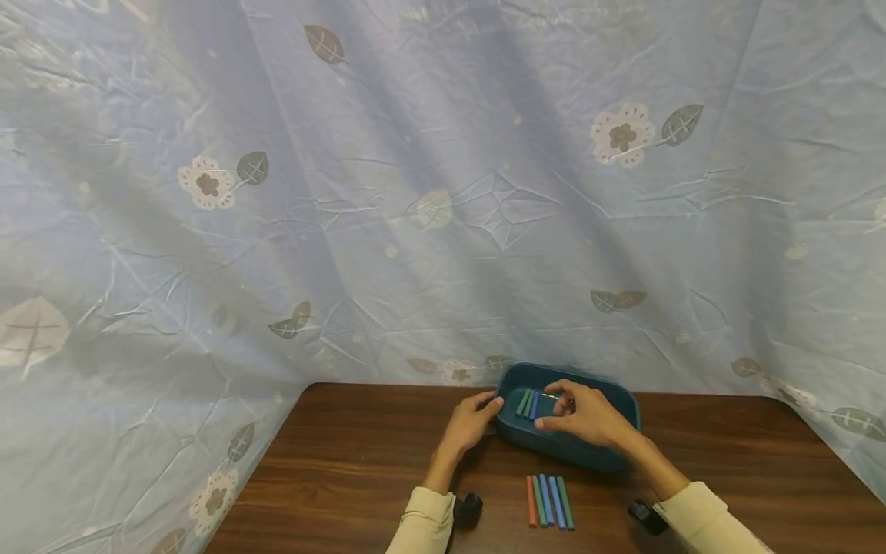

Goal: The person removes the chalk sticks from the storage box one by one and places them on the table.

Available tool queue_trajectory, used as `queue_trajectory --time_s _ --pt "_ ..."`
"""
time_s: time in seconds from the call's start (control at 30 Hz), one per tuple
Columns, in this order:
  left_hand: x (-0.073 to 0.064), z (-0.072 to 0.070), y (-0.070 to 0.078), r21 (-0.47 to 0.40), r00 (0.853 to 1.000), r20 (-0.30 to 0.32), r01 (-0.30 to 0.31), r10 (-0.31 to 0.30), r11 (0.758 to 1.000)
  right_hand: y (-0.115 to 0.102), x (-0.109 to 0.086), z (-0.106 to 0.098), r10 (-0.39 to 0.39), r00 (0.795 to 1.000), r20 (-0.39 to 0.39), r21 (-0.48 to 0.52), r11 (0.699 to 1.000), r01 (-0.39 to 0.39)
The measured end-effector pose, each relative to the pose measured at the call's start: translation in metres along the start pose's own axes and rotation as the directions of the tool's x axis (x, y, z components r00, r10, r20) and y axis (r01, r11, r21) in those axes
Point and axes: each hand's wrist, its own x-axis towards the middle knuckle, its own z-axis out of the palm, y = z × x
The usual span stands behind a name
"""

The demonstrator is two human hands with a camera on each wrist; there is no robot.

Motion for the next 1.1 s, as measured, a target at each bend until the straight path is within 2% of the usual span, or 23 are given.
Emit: queue_trajectory --time_s 0.4,0.8,1.1 --pt "0.001 0.000 0.000 -0.007 1.000 -0.003 0.009 -0.009 1.000 0.010 0.015 0.008 0.048 0.999 -0.013 -0.002 0.999 -0.048" --pt "0.002 0.000 0.000 0.001 1.000 -0.003 0.001 -0.001 1.000 0.019 0.029 0.017 0.049 0.998 -0.036 -0.002 0.999 -0.049" --pt "0.001 0.000 0.001 -0.014 1.000 -0.001 0.004 -0.004 1.000 0.024 0.036 0.021 0.084 0.995 -0.046 -0.003 0.996 -0.084"
